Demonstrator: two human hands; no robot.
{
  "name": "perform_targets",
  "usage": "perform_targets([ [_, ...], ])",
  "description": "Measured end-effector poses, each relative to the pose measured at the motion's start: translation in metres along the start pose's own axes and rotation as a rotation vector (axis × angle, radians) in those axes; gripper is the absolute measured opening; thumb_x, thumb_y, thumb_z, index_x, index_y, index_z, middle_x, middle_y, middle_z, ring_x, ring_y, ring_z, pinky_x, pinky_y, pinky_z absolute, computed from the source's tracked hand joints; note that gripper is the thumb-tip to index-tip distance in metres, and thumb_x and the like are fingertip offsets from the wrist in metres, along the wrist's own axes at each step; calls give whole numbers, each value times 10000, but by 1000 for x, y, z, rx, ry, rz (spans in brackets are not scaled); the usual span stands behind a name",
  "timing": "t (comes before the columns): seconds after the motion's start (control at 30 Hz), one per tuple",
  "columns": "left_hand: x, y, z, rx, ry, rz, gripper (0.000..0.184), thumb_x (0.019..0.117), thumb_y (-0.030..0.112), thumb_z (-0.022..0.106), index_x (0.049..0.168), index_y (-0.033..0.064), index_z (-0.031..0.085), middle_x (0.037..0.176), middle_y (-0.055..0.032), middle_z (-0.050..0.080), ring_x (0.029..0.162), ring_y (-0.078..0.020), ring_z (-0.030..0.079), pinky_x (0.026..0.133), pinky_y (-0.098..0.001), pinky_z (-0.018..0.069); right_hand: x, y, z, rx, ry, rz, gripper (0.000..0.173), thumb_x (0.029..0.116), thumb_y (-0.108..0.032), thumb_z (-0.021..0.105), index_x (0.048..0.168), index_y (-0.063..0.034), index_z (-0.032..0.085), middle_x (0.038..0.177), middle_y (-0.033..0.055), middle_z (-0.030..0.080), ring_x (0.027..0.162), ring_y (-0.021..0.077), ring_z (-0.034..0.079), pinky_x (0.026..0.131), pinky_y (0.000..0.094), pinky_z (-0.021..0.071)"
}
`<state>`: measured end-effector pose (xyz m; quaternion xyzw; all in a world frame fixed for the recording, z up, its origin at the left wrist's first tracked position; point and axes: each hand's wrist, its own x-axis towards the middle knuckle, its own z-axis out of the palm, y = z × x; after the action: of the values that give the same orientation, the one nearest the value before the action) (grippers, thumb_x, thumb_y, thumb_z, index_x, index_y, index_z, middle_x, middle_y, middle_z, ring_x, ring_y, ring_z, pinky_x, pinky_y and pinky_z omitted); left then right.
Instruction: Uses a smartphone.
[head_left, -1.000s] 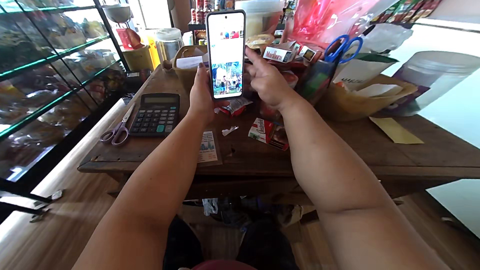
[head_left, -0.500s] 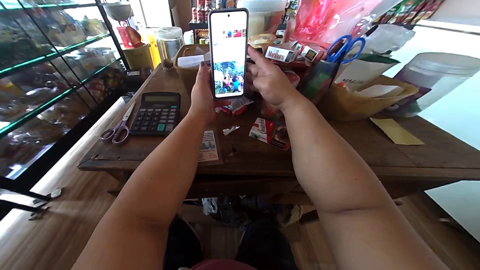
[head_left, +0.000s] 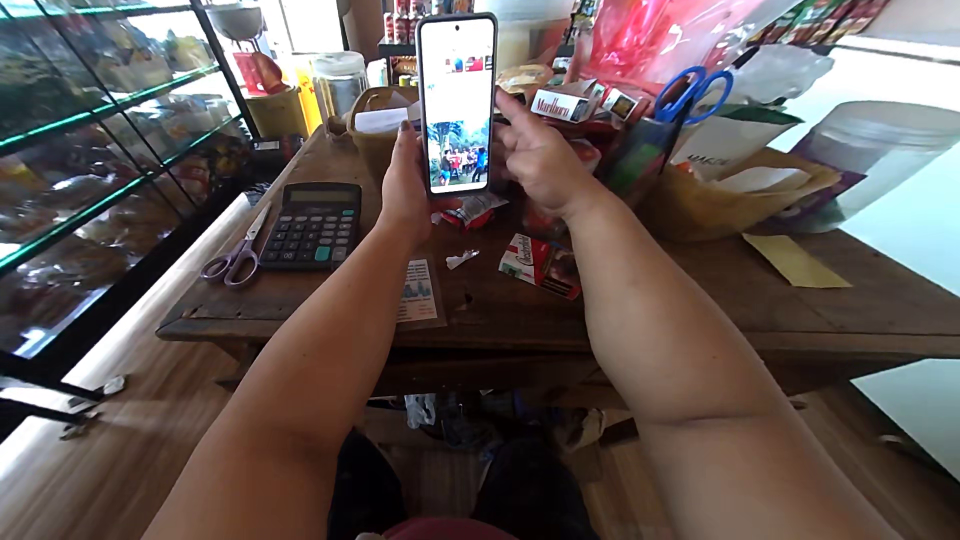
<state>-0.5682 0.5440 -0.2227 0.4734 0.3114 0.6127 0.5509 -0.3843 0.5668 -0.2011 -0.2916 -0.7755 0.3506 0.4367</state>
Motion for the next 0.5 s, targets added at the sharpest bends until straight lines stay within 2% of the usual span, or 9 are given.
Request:
perform_targets([
  [0.5, 1, -1, -1, 0, -10, 3, 711, 1075, 560, 35, 1315, 145, 560, 1143, -80, 703, 904, -216, 715, 603, -358, 588, 0, -3, 1, 11, -9, 10, 816, 894, 71, 404, 1641, -46, 99, 1525, 146, 506, 1297, 183, 599, 1031, 357, 546],
])
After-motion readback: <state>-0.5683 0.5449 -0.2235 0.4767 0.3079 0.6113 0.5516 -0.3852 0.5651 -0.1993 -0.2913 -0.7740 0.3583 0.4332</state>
